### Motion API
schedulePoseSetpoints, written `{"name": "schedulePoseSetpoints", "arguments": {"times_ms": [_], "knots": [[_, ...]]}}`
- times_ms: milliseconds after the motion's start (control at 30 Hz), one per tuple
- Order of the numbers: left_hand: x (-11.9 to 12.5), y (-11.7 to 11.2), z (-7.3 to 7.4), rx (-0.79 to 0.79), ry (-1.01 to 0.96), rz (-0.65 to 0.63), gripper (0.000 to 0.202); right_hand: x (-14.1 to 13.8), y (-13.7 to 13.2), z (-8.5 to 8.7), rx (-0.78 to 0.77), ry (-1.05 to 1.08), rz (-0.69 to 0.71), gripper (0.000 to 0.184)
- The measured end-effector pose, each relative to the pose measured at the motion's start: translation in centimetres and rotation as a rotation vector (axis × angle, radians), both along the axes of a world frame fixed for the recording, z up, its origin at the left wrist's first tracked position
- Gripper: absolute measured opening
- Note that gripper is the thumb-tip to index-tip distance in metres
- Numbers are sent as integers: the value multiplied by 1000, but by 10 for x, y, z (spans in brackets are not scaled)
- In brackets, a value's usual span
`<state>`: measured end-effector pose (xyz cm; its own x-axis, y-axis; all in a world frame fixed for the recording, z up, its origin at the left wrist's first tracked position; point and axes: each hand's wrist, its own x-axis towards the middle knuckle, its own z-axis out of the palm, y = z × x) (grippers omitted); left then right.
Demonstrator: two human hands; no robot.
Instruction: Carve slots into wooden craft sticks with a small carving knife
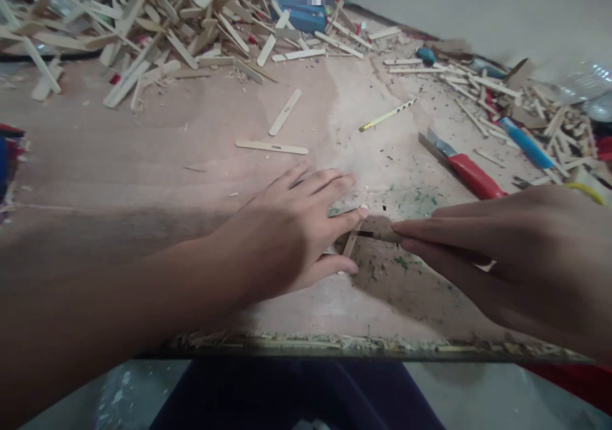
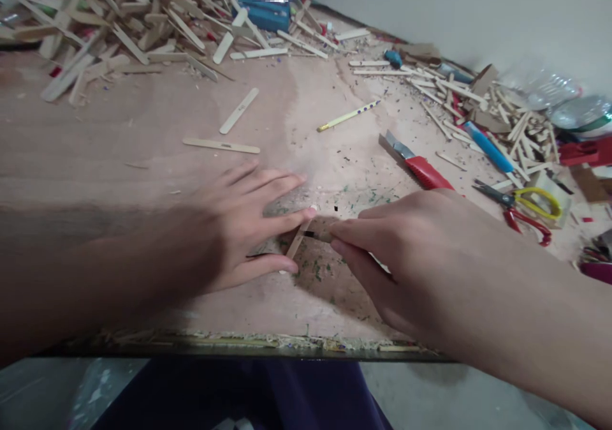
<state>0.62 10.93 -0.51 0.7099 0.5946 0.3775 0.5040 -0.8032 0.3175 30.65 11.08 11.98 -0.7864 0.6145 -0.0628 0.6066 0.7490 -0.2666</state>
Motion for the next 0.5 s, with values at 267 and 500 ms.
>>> {"name": "schedulePoseSetpoints", "arguments": {"times_ms": [267,500], "knots": [[-1,0,1,-16,0,-5,60,-7,1,2,-42,-2,5,44],[0,-1,2,-18,-5,1,58,-4,-3,2,-22,3,-12,44]]}}
